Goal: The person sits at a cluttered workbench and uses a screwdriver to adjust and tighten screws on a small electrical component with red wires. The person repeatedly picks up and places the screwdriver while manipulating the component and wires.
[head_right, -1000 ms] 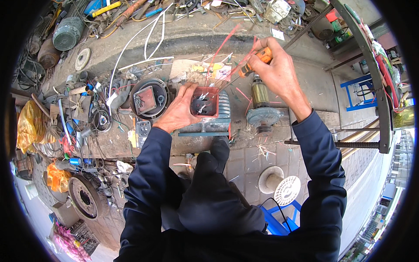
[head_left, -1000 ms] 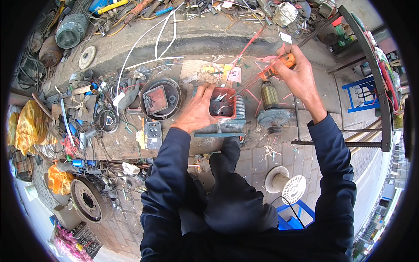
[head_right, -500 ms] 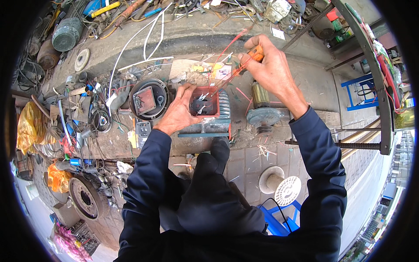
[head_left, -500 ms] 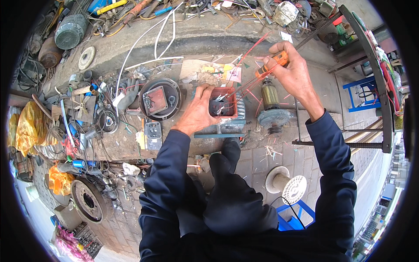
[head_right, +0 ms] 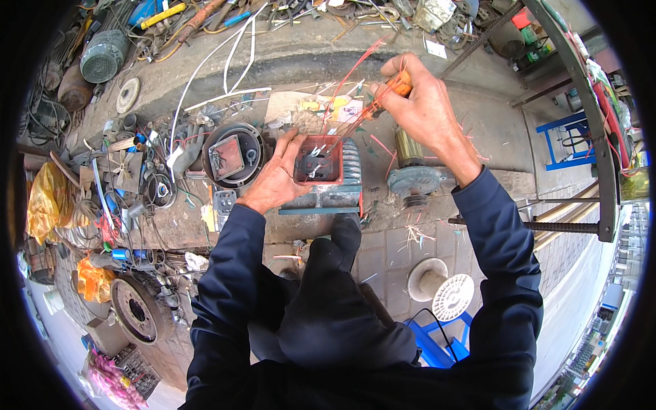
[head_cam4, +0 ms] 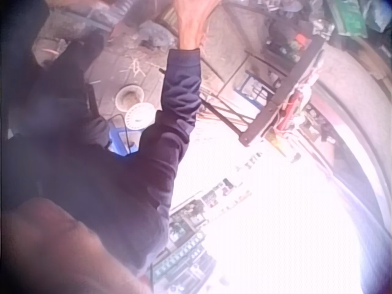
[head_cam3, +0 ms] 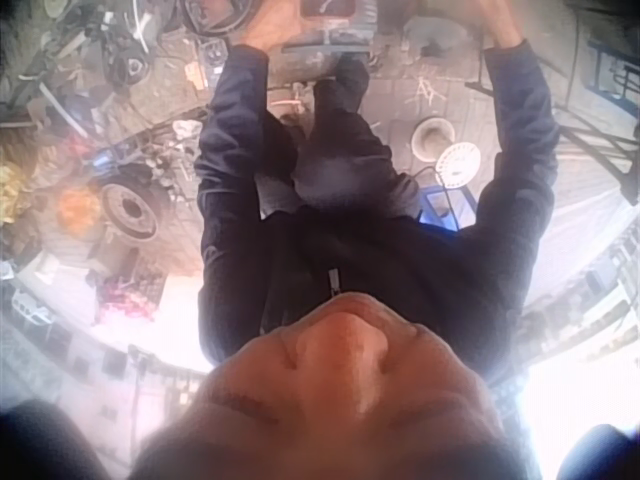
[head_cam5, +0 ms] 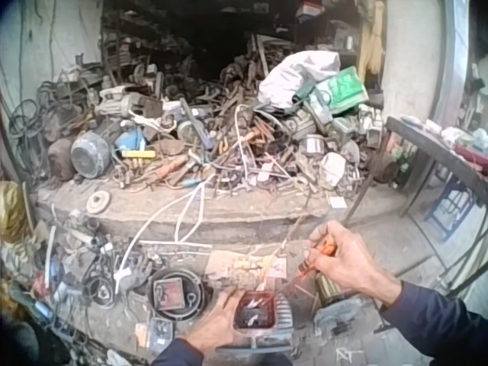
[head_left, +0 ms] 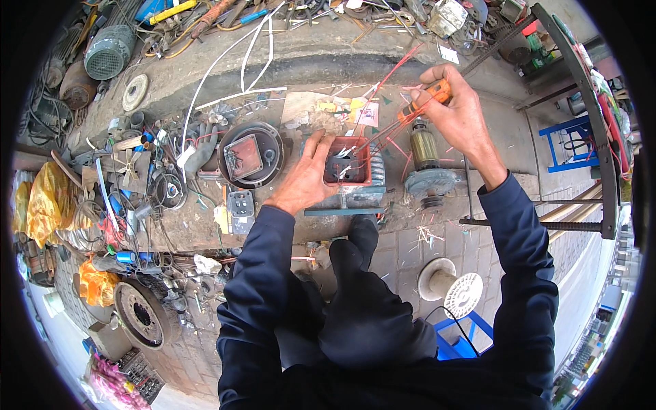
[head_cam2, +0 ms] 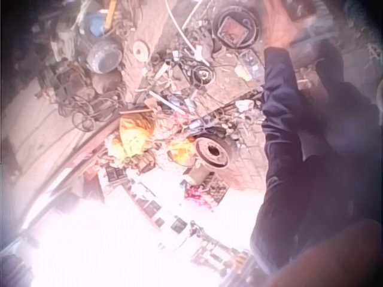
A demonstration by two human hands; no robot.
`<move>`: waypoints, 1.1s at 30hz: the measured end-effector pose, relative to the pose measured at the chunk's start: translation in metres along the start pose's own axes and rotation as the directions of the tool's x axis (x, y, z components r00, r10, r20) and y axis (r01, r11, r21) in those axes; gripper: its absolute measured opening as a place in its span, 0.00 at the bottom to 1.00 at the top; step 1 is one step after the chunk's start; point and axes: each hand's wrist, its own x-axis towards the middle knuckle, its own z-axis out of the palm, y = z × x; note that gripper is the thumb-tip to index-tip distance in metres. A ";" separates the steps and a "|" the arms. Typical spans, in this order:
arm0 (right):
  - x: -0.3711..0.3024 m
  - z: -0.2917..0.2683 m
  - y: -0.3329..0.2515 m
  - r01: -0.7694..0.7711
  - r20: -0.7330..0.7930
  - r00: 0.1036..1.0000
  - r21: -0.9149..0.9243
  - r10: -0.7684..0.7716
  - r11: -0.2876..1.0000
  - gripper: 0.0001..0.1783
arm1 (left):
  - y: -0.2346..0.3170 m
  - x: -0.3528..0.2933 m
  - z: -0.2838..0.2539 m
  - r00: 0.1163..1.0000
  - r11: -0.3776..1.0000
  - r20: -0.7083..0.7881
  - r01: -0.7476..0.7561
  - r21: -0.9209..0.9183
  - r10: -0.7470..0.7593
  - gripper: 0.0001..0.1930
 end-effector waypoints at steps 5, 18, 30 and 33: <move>0.000 -0.001 0.003 0.004 -0.002 1.000 0.005 -0.004 1.000 0.20 | 0.001 -0.001 0.001 1.000 0.997 0.011 0.000 0.074 0.000 0.53; 0.001 -0.004 0.001 0.001 -0.008 1.000 -0.007 -0.001 1.000 0.21 | -0.011 -0.001 0.013 0.997 0.985 -0.066 0.046 0.163 -0.035 0.54; 0.001 -0.004 0.000 -0.007 -0.001 1.000 -0.018 0.007 1.000 0.22 | -0.010 -0.004 0.033 0.965 0.991 -0.256 -0.027 0.131 0.060 0.51; 0.002 -0.004 -0.002 -0.020 0.007 1.000 -0.066 0.020 0.998 0.22 | -0.010 -0.003 0.033 0.959 0.988 -0.269 -0.049 0.143 0.086 0.50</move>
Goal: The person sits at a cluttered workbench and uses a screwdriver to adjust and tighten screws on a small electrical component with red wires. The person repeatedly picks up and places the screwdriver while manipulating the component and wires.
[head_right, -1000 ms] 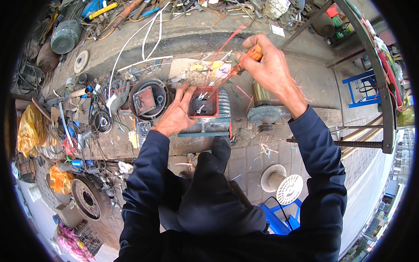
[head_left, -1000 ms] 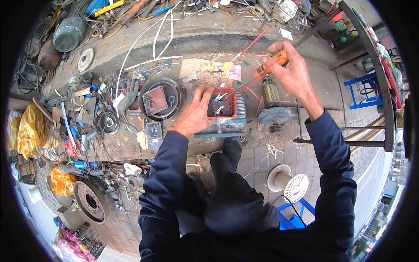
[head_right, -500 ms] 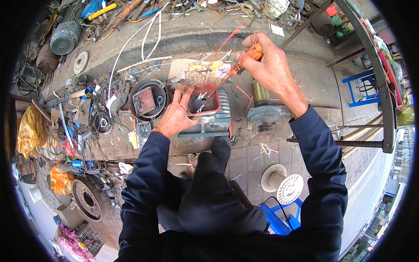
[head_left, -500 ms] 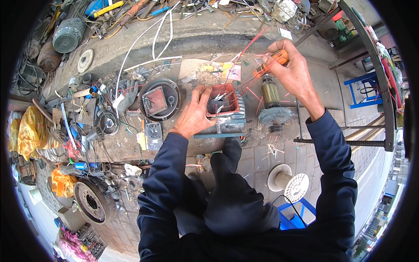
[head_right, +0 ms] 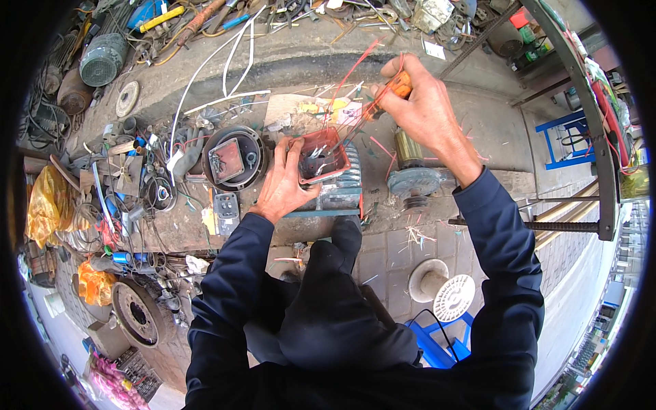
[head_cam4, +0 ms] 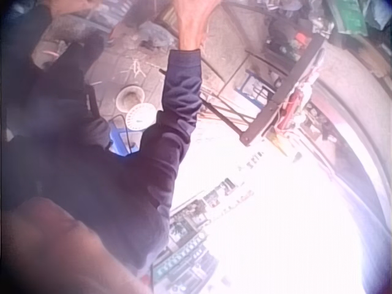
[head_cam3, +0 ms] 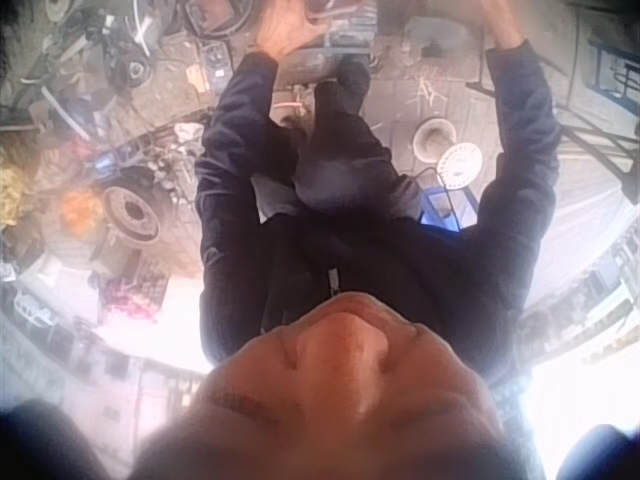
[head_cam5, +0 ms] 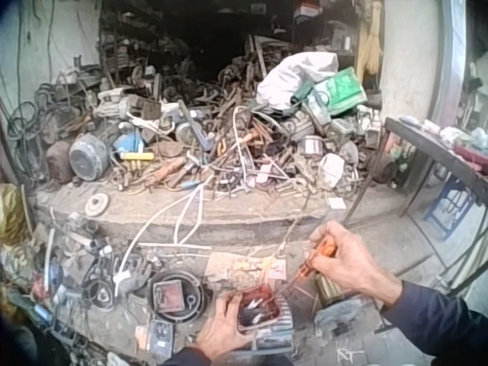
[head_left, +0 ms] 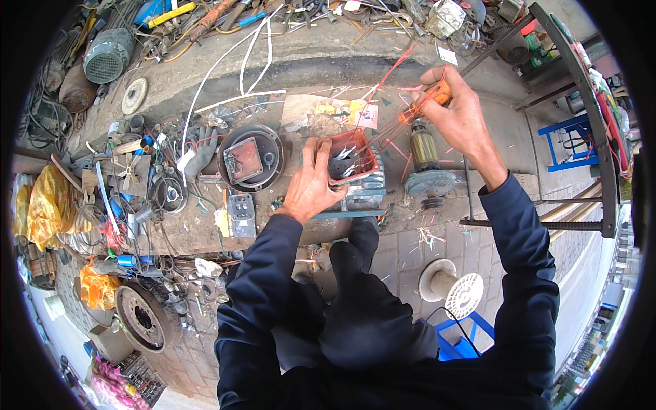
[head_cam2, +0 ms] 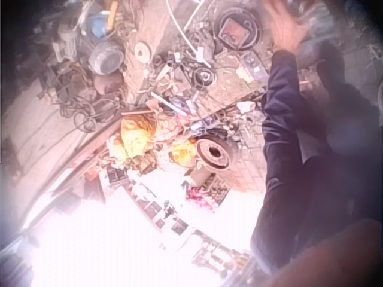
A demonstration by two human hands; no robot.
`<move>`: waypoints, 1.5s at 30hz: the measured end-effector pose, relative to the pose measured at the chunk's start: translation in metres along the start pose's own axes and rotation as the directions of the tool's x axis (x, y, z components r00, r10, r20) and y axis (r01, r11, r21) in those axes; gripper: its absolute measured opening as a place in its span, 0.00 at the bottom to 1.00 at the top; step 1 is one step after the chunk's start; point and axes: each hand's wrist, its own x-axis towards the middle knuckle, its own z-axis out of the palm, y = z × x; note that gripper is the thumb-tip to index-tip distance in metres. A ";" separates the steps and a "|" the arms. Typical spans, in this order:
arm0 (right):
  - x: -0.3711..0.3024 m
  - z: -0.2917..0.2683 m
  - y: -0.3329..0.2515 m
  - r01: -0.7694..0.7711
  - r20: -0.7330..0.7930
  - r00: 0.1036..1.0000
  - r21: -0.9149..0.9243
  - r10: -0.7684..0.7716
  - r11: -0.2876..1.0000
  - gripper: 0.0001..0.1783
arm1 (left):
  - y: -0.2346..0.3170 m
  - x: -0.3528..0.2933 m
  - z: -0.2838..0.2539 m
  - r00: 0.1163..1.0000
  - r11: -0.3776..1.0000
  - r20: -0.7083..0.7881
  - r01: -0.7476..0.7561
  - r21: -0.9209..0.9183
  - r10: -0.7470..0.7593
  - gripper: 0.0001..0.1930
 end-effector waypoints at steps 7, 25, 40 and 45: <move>0.001 0.001 -0.005 -0.016 0.011 1.000 0.005 0.016 1.000 0.22 | -0.001 0.001 -0.003 1.000 1.000 0.021 -0.005 0.008 0.004 0.42; 0.002 0.000 -0.003 -0.020 0.024 1.000 0.048 0.019 0.999 0.19 | -0.008 0.003 -0.012 0.985 0.983 0.161 0.094 -0.157 -0.068 0.35; -0.004 -0.001 -0.007 0.011 -0.011 1.000 0.076 -0.011 0.997 0.20 | -0.015 0.004 -0.017 0.981 0.971 0.189 0.012 -0.238 0.034 0.39; -0.001 -0.005 -0.008 0.002 -0.014 1.000 0.029 -0.002 1.000 0.19 | -0.015 0.005 -0.023 0.962 0.928 0.272 0.125 -0.351 -0.027 0.38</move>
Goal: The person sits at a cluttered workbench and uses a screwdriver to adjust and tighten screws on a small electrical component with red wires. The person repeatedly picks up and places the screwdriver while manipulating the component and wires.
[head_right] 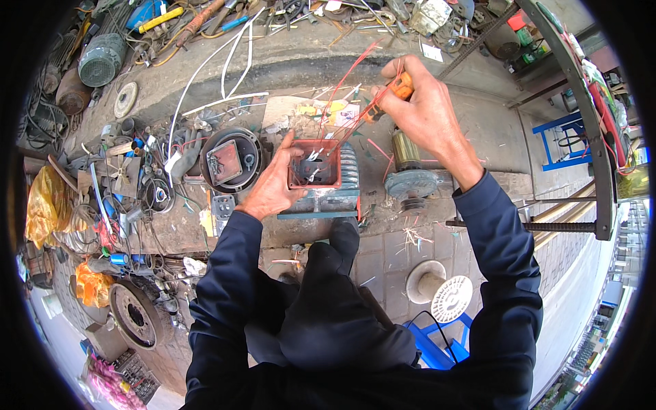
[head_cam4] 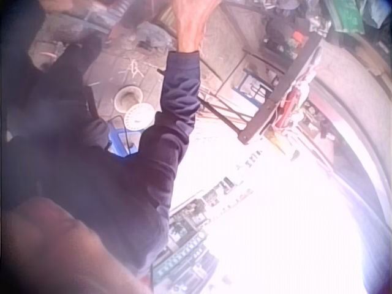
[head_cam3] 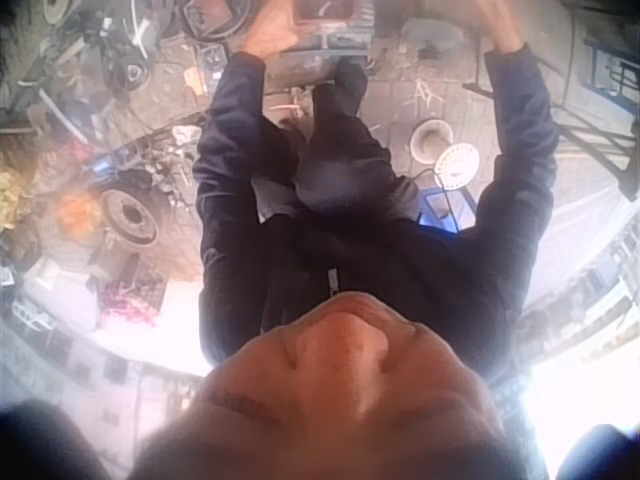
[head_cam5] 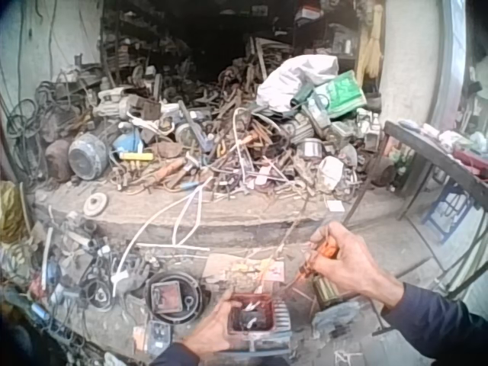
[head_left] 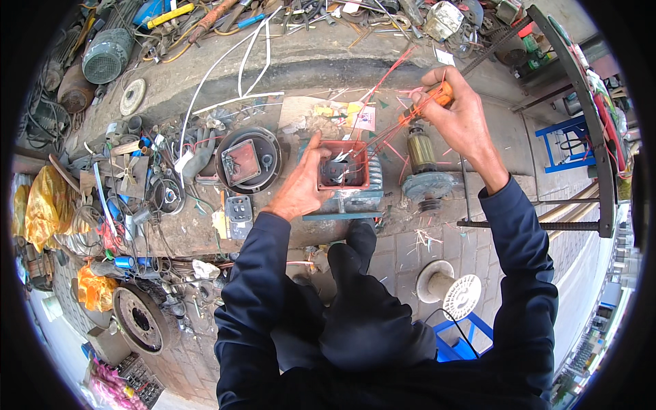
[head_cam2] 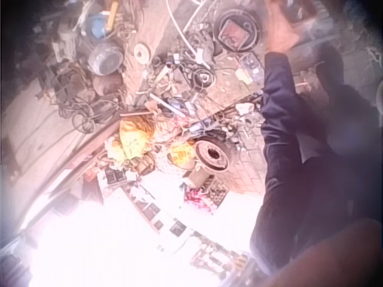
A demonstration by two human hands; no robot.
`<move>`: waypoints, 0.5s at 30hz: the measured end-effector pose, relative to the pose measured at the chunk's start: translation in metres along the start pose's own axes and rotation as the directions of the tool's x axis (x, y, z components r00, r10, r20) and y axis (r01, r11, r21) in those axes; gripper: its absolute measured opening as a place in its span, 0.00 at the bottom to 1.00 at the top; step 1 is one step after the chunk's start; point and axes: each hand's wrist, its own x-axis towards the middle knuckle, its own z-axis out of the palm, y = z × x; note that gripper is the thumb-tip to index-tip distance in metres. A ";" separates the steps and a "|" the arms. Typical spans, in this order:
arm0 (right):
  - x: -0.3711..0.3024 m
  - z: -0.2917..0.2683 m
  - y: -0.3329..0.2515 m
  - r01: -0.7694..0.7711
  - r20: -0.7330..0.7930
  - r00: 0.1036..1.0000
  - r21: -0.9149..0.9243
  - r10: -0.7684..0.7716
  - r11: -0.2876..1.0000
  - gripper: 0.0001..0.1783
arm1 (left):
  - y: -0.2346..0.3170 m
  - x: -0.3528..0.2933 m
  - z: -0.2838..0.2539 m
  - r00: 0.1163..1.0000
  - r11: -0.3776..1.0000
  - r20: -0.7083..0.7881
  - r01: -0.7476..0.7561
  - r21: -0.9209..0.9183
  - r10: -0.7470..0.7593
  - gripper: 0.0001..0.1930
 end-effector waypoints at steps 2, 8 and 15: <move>0.000 0.000 0.000 0.004 -0.004 1.000 -0.010 -0.004 1.000 0.19 | 0.000 -0.001 -0.001 1.000 0.999 -0.006 -0.022 0.030 0.022 0.38; -0.001 0.000 0.000 -0.012 -0.003 1.000 -0.019 0.012 1.000 0.21 | -0.007 -0.003 -0.005 0.999 0.998 0.012 -0.048 0.036 0.048 0.35; -0.002 -0.001 -0.004 -0.038 0.040 0.998 -0.051 0.040 0.998 0.17 | -0.004 -0.004 -0.006 0.997 0.991 0.019 -0.081 0.111 0.080 0.41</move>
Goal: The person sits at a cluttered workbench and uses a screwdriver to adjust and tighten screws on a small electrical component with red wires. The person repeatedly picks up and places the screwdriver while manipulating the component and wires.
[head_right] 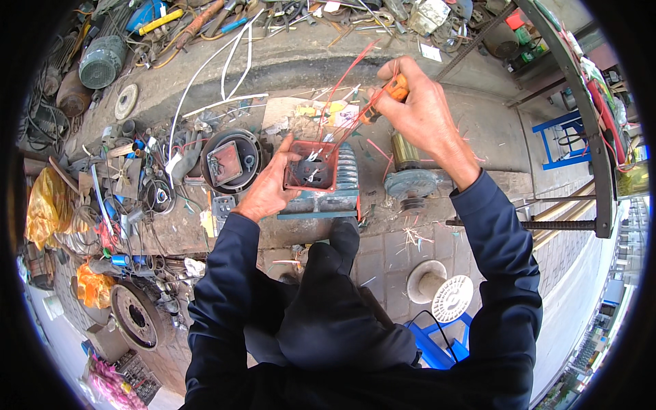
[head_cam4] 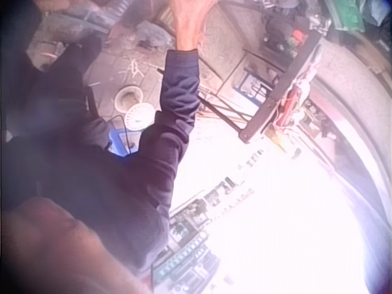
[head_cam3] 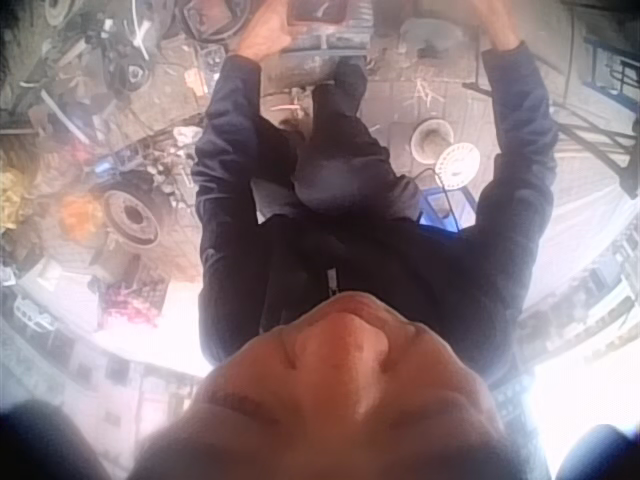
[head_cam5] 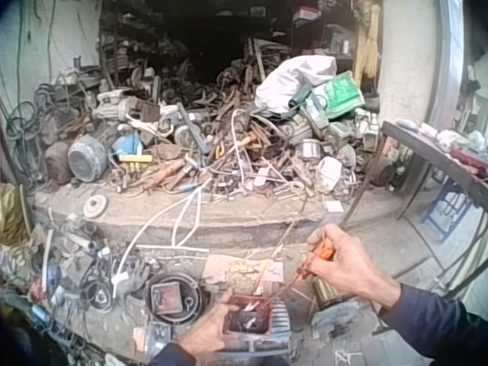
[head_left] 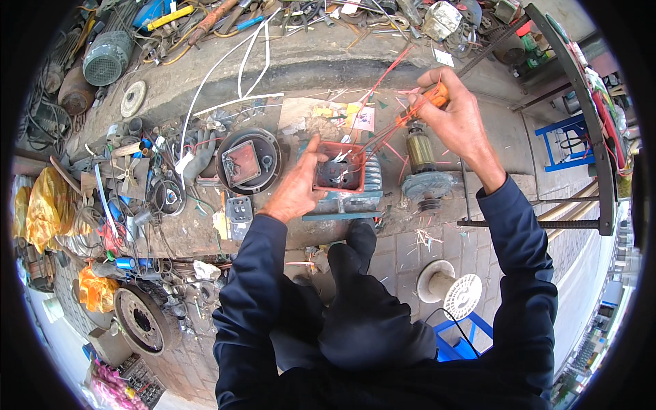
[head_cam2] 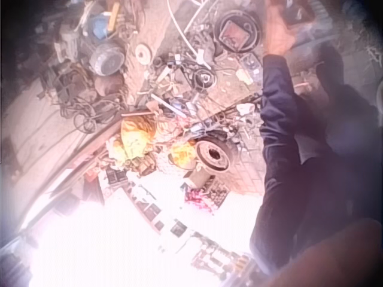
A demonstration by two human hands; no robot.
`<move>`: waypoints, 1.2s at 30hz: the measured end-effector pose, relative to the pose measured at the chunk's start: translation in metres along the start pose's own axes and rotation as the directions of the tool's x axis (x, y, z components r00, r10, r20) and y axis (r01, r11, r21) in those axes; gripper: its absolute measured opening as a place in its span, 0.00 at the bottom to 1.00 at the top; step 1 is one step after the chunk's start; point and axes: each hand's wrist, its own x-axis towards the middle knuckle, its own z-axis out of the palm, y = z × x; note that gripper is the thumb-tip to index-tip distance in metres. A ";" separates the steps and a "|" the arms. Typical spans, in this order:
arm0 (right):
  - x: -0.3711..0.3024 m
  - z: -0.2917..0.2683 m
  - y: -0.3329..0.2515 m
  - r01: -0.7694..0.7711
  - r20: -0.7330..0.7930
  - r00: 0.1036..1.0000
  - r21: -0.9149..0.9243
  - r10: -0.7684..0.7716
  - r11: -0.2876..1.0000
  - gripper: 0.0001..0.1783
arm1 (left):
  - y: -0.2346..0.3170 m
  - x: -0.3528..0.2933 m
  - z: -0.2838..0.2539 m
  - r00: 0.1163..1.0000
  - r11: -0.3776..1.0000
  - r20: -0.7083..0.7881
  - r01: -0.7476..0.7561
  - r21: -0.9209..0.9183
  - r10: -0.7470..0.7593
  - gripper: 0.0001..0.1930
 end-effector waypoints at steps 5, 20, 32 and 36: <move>0.001 0.004 0.002 0.055 -0.046 0.998 0.034 -0.054 0.998 0.21 | 0.020 -0.002 0.005 0.992 0.988 -0.032 0.121 0.095 -0.119 0.48; -0.001 0.000 -0.003 0.035 -0.020 0.999 0.072 -0.034 0.997 0.22 | 0.068 -0.061 0.069 0.679 0.095 0.091 0.232 -0.968 -0.729 0.27; -0.002 -0.002 0.002 0.049 -0.029 0.998 0.062 -0.047 0.997 0.21 | 0.058 -0.033 0.074 0.616 -0.043 0.123 0.143 -0.989 -0.778 0.22; -0.002 -0.001 0.004 0.056 -0.032 0.998 0.056 -0.055 0.997 0.21 | 0.060 -0.031 0.077 0.609 -0.062 0.127 0.128 -0.990 -0.783 0.22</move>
